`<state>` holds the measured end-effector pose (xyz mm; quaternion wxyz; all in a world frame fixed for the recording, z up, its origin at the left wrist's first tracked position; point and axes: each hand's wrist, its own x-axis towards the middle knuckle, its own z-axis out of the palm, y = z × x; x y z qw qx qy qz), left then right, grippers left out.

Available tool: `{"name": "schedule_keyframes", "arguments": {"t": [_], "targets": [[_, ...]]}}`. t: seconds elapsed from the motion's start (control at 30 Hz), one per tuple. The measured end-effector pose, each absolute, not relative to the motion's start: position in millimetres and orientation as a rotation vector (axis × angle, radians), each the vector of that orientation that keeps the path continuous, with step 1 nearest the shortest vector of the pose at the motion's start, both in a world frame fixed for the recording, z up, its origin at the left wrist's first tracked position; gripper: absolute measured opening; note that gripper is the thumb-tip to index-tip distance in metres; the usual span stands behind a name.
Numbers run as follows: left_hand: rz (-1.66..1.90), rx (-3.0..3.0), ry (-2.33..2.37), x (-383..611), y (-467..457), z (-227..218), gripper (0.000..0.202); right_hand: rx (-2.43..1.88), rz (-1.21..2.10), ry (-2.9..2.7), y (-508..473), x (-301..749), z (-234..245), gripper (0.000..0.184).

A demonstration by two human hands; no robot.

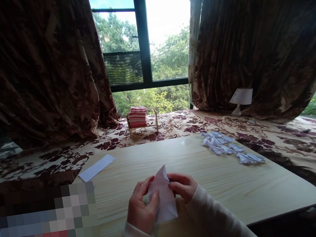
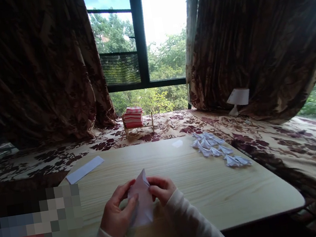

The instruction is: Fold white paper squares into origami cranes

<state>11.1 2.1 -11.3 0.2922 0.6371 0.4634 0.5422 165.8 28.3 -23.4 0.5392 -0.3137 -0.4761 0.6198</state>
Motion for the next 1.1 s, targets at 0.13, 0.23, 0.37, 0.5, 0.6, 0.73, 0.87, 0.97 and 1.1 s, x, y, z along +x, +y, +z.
{"name": "schedule_keyframes", "arguments": {"t": [0.13, 0.23, 0.37, 0.5, 0.6, 0.73, 0.87, 0.97, 1.1], "targets": [[1.454, 2.015, 1.318, 11.5, 1.0, -8.7, 0.028, -0.779, 1.436, -1.093, 25.5, 164.7, -33.1, 0.025], [1.429, 2.158, 1.369, 14.9, 1.2, -12.3, 0.029, -0.815, 1.386, -1.015, 20.7, 160.5, -37.8, 0.032], [1.399, 2.321, 1.415, 15.4, 0.9, -13.8, 0.031, -0.863, 1.389, -0.985, 14.5, 154.9, -34.1, 0.032], [1.394, 2.517, 1.468, 10.6, 2.9, -8.5, 0.033, -0.911, 1.469, -0.989, 11.0, 154.4, -22.6, 0.035], [1.388, 2.614, 1.447, 7.1, 4.1, -5.6, 0.032, -0.965, 1.538, -0.988, 11.2, 156.9, -18.4, 0.038], [1.297, 2.563, 1.456, 5.4, 1.2, -5.1, 0.036, -1.011, 1.580, -0.960, 12.9, 157.9, -22.9, 0.040], [1.253, 2.510, 1.395, 4.2, -1.8, -5.4, 0.045, -1.005, 1.508, -1.069, 12.2, 150.7, -24.6, 0.037], [1.214, 2.482, 1.372, 1.1, -1.5, -6.9, 0.052, -0.947, 1.512, -1.137, 10.4, 145.0, -19.5, 0.037], [1.206, 2.434, 1.396, -1.1, -0.1, -6.6, 0.047, -0.955, 1.500, -1.414, 11.1, 146.3, -11.3, 0.031]]}}
